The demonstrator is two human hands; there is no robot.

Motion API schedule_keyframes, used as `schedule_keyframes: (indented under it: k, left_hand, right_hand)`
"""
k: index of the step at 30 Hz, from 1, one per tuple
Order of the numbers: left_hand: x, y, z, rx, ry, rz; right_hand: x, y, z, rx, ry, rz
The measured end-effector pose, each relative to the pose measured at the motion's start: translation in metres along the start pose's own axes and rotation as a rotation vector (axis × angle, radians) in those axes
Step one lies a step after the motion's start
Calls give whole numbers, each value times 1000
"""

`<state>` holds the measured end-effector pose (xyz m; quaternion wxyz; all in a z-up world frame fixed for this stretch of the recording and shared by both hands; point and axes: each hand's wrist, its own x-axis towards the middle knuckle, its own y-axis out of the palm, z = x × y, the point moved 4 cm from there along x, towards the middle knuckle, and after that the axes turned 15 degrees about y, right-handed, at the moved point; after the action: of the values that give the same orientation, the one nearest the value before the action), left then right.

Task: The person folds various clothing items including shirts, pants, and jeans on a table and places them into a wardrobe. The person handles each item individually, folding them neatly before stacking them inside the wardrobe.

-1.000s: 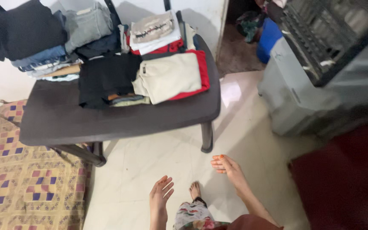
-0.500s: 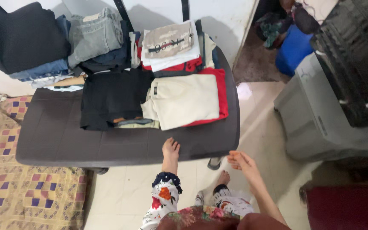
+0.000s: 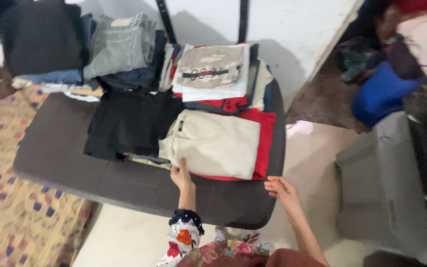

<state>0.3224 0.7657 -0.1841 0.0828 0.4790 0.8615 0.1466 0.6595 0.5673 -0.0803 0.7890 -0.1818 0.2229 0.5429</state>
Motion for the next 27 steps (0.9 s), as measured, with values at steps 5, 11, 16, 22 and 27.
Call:
schedule_keyframes:
  k: [5, 11, 16, 22, 27]
  left_hand:
    - [26, 13, -62, 46, 348, 113]
    - [38, -28, 40, -17, -278, -162]
    - [31, -20, 56, 89, -152, -347]
    - [46, -33, 51, -118, -368, -109]
    - [57, -24, 18, -55, -437, 45]
  right_hand:
    - [43, -3, 16, -72, 37, 34]
    - [80, 12, -1, -51, 120, 43]
    - [106, 25, -17, 7, 144, -44]
    - [122, 70, 6, 115, 93, 5]
    - [131, 103, 45, 19, 17, -141]
